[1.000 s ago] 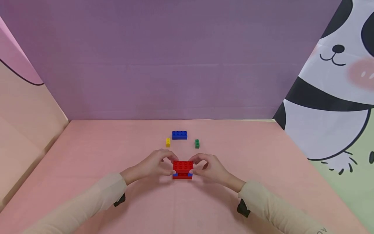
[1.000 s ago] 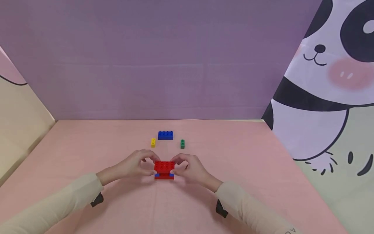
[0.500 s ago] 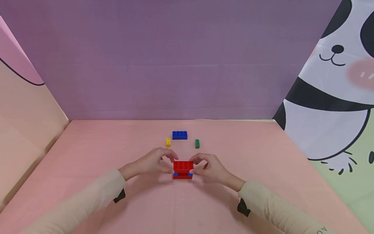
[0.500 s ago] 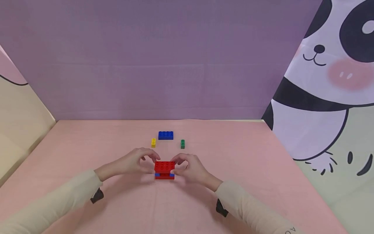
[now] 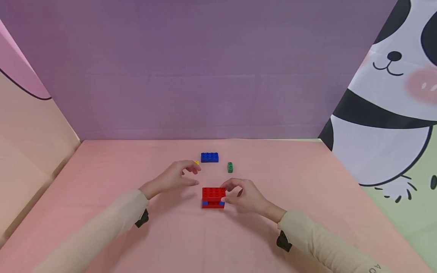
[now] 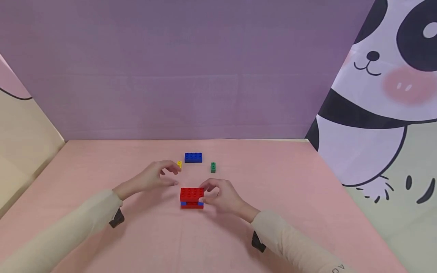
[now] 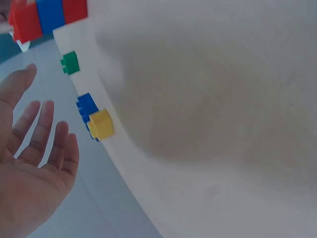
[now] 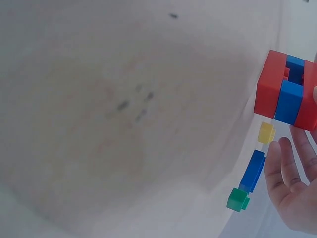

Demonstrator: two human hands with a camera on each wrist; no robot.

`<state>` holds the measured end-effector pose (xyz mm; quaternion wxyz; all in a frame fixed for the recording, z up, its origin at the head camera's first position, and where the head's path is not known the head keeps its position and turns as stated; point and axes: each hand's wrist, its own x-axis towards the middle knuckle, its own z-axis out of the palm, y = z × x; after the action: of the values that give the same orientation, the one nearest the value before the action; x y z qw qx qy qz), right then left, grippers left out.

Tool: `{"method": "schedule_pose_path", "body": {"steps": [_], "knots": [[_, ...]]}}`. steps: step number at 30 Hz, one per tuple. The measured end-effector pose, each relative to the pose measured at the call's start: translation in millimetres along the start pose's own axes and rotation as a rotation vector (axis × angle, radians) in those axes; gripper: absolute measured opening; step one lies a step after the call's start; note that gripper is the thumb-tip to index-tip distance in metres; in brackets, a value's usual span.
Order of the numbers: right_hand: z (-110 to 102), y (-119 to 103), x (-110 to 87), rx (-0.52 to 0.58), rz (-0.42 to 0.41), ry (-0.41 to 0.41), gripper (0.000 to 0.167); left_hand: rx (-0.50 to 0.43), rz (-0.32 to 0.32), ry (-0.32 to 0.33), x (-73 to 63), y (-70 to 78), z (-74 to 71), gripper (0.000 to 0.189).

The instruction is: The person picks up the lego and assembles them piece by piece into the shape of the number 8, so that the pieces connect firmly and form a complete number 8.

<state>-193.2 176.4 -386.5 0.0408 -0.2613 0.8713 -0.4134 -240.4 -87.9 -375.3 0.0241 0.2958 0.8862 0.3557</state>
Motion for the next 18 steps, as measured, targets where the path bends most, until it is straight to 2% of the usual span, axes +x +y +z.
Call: {"method": "schedule_pose_path", "body": {"steps": [7, 12, 18], "knots": [[0.0, 0.9, 0.2, -0.001, -0.003, -0.003, 0.031, 0.008, -0.080, 0.082, 10.6, -15.0, -0.2, 0.039], [0.5, 0.9, 0.0, -0.005, -0.003, -0.001, 0.031, 0.000, -0.153, 0.098, 19.2, -20.9, 0.8, 0.039], [0.0, 0.0, -0.6, -0.002, -0.007, 0.006, 0.030, -0.004, -0.210, 0.111, 29.2, -26.5, 0.8, 0.041]]}}
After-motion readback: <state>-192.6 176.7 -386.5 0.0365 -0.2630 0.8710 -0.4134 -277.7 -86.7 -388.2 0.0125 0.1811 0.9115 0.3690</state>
